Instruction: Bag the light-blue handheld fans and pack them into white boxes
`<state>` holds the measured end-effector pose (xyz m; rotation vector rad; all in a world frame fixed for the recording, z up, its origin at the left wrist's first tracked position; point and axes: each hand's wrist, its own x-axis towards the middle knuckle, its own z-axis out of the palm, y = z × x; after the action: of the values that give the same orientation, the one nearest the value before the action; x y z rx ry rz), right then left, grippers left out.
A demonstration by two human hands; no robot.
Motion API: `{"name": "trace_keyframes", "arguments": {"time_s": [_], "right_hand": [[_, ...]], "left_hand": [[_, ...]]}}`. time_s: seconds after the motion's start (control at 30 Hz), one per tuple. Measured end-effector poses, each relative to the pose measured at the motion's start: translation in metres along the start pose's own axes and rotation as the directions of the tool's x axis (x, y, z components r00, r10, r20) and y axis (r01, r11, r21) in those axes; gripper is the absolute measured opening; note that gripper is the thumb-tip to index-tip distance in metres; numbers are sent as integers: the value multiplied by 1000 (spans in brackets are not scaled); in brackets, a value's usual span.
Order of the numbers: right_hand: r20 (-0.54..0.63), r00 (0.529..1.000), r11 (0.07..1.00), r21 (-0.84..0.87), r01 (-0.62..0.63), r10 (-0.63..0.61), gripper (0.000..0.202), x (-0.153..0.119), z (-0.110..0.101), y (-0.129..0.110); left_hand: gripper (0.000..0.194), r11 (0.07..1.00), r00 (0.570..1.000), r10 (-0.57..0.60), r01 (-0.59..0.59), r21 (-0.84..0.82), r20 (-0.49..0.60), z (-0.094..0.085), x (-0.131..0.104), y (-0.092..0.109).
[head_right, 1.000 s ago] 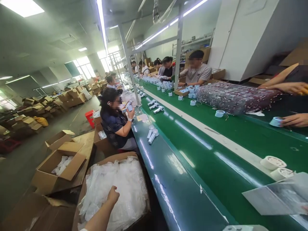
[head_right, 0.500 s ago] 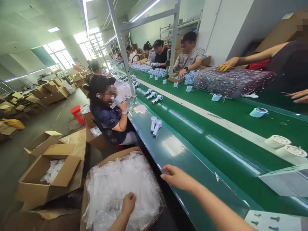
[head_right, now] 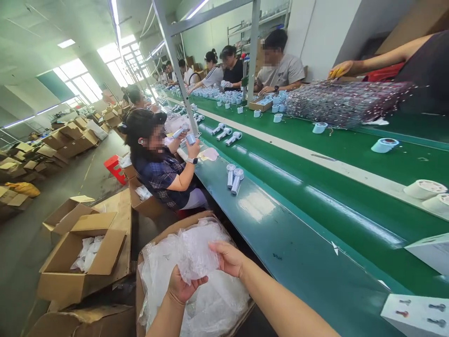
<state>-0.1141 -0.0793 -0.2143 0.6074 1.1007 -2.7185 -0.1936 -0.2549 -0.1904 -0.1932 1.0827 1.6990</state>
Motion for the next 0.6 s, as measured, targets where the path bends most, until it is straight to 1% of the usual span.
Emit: {"name": "trace_keyframes", "arguments": {"time_s": [0.03, 0.07, 0.1, 0.17, 0.2, 0.23, 0.27, 0.3, 0.33, 0.4, 0.47, 0.5, 0.57, 0.6], "right_hand": [[-49, 998, 999, -16, 48, -49, 50, -2, 2, -6], [-102, 990, 995, -32, 90, -93, 45, -4, 2, -11], [-147, 981, 991, -49, 122, -128, 41, -7, 1, -16], [-217, 960, 982, -102, 156, -175, 36, -12, -4, -24], [-241, 952, 979, -129, 158, -186, 35, -13, -6, -27], [-264, 946, 977, -151, 153, -189, 34, -13, -8, -29], [-287, 939, 976, -163, 145, -187, 36, -13, -10, -29], [-311, 934, 978, -162, 132, -177, 41, -11, -12, -29], [-335, 929, 983, -147, 113, -157, 48, -8, -14, -29], [-355, 932, 995, -88, 44, -73, 67, 0, -20, -28], [-314, 948, 998, -21, -54, 45, 82, 7, -28, -26], [-279, 956, 995, 3, -100, 97, 86, 11, -32, -24], [-191, 968, 987, 29, -160, 162, 83, 15, -38, -20], [-128, 975, 984, 23, -178, 179, 78, 16, -40, -18]], "left_hand": [[24, 999, 999, 31, -31, 8, -23, -6, 2, 2], [23, 997, 994, 79, -77, 31, -72, -12, 4, 6], [24, 989, 980, 133, -123, 77, -145, -20, 7, 10], [24, 966, 926, 223, -167, 198, -305, -33, 14, 20], [22, 954, 897, 252, -167, 250, -363, -38, 17, 25], [18, 945, 876, 271, -162, 286, -398, -40, 20, 28], [17, 939, 869, 283, -164, 303, -405, -41, 23, 30], [17, 936, 875, 290, -174, 306, -389, -39, 26, 31], [19, 935, 886, 290, -183, 303, -361, -35, 29, 29], [23, 935, 921, 267, -175, 308, -285, -23, 32, 23], [26, 939, 951, 234, -168, 302, -200, -11, 35, 14], [28, 945, 963, 214, -162, 283, -164, -6, 36, 8], [36, 958, 974, 180, -142, 248, -139, -1, 40, -4], [41, 957, 974, 165, -120, 263, -156, 0, 42, -11]]}}
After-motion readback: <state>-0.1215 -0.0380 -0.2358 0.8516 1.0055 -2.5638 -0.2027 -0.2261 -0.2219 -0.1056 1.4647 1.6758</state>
